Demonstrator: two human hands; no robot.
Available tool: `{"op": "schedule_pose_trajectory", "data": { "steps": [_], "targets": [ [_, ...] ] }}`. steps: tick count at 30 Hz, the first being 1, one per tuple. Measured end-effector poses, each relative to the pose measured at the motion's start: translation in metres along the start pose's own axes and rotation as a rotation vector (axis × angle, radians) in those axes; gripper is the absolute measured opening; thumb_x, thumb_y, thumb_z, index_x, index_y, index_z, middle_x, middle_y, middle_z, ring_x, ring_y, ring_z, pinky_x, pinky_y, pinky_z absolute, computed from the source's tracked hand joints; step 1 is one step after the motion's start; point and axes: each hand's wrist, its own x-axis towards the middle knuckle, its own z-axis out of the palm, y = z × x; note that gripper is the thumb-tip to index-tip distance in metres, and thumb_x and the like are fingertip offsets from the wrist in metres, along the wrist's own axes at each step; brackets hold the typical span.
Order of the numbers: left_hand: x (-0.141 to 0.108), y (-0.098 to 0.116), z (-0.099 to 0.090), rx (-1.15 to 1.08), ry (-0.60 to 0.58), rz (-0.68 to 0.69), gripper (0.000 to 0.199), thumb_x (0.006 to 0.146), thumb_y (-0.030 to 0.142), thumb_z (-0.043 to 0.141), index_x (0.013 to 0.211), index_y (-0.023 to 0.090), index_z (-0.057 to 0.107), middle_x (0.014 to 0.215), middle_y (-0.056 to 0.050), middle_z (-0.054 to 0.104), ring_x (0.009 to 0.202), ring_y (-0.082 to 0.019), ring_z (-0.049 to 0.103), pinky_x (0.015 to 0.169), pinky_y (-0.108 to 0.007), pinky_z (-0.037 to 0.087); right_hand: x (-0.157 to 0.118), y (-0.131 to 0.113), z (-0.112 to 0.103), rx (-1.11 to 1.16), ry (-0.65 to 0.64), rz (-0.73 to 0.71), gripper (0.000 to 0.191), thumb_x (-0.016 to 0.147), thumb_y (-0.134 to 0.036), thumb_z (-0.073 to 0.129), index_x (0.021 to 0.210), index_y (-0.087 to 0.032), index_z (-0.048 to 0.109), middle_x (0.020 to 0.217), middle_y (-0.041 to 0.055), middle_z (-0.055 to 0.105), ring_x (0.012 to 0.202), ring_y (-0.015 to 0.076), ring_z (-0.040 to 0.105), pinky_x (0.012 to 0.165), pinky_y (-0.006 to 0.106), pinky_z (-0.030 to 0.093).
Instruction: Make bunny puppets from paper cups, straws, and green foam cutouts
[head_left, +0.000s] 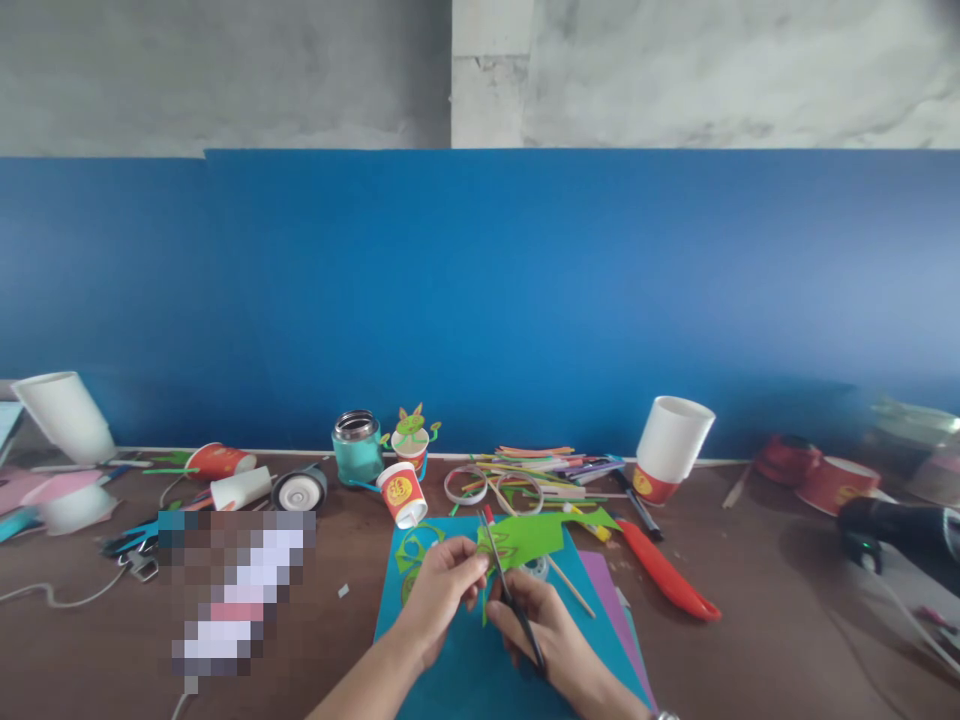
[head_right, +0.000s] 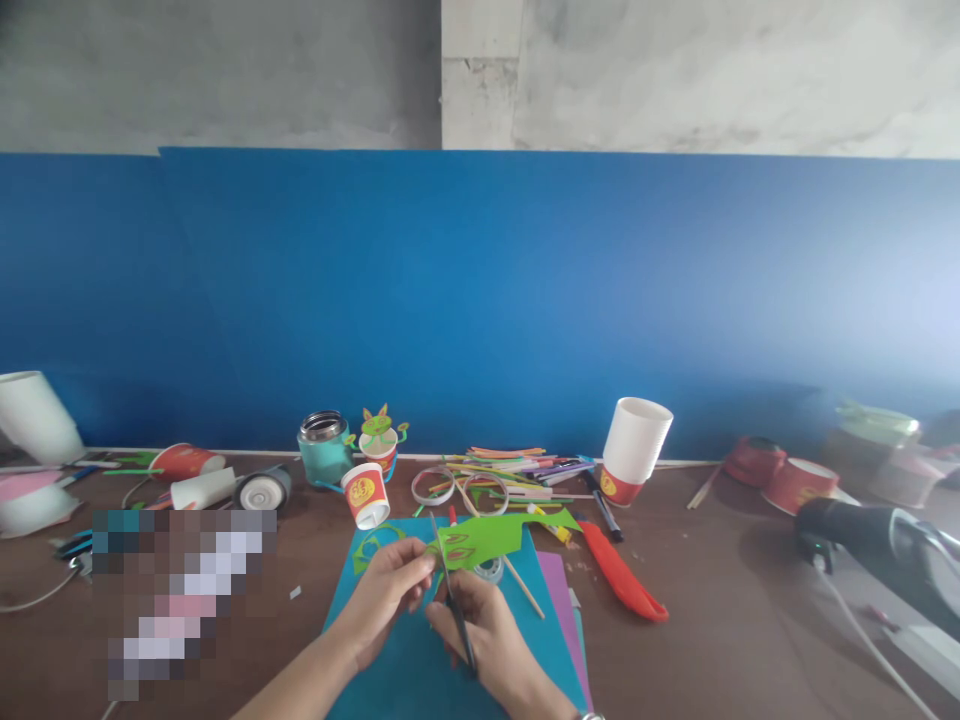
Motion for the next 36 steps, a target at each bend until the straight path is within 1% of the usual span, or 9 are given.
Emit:
{"op": "schedule_pose_trajectory", "data": {
  "steps": [7,13,17,23,29,32,36],
  "targets": [
    [0.001,0.001,-0.002,0.018,-0.025,0.011,0.027,0.064,0.035,0.068,0.058,0.017,0.049,0.048,0.006,0.049,0.044,-0.006,0.037,0.043,-0.020,0.027,-0.001,0.003,0.000,0.001,-0.003,0.003,0.040,0.074,-0.055,0.062,0.066,-0.018,0.046,0.044,-0.0088,0.041,0.035,0.0046,0.035,0.034,0.016,0.026],
    [0.004,0.001,-0.009,0.040,-0.047,-0.007,0.027,0.064,0.036,0.069,0.058,0.017,0.050,0.048,0.006,0.049,0.042,-0.006,0.037,0.042,-0.020,0.026,0.000,0.000,-0.001,-0.012,0.004,0.027,0.042,0.072,-0.056,0.064,0.064,-0.019,0.046,0.042,-0.0088,0.040,0.033,0.0049,0.035,0.033,0.016,0.025],
    [0.006,0.001,-0.011,0.061,-0.055,0.007,0.028,0.065,0.037,0.069,0.059,0.017,0.051,0.048,0.006,0.050,0.042,-0.006,0.037,0.043,-0.020,0.027,0.000,-0.001,-0.001,-0.008,0.001,0.039,0.043,0.071,-0.057,0.063,0.064,-0.018,0.047,0.041,-0.0092,0.038,0.033,0.0049,0.034,0.032,0.016,0.024],
    [0.001,0.001,-0.004,0.019,-0.035,0.020,0.027,0.067,0.038,0.068,0.064,0.016,0.052,0.055,0.004,0.056,0.047,-0.007,0.043,0.045,-0.020,0.032,0.000,0.001,-0.001,-0.004,0.012,0.035,0.041,0.071,-0.055,0.065,0.066,-0.018,0.049,0.042,-0.0086,0.041,0.033,0.0044,0.034,0.032,0.016,0.025],
    [-0.002,0.000,0.003,-0.072,0.025,-0.011,0.028,0.065,0.037,0.069,0.061,0.015,0.053,0.054,0.003,0.056,0.047,-0.006,0.043,0.046,-0.019,0.032,0.001,0.002,0.000,0.025,0.004,0.010,0.042,0.071,-0.057,0.064,0.072,-0.017,0.051,0.049,-0.0075,0.044,0.039,0.0061,0.040,0.037,0.017,0.034],
    [-0.002,-0.002,0.005,-0.098,0.045,-0.015,0.028,0.065,0.037,0.069,0.062,0.015,0.053,0.054,0.003,0.057,0.047,-0.006,0.044,0.047,-0.019,0.032,0.001,0.003,0.000,0.024,0.004,-0.017,0.040,0.072,-0.055,0.063,0.073,-0.017,0.052,0.051,-0.0073,0.043,0.040,0.0060,0.039,0.037,0.017,0.034],
    [-0.004,-0.003,0.006,-0.082,0.053,-0.004,0.028,0.066,0.037,0.069,0.061,0.015,0.052,0.054,0.003,0.057,0.048,-0.006,0.044,0.047,-0.019,0.032,0.001,0.004,0.000,0.007,0.020,-0.009,0.039,0.072,-0.054,0.065,0.074,-0.017,0.053,0.051,-0.0074,0.043,0.040,0.0058,0.039,0.036,0.016,0.031]
  ]
}}
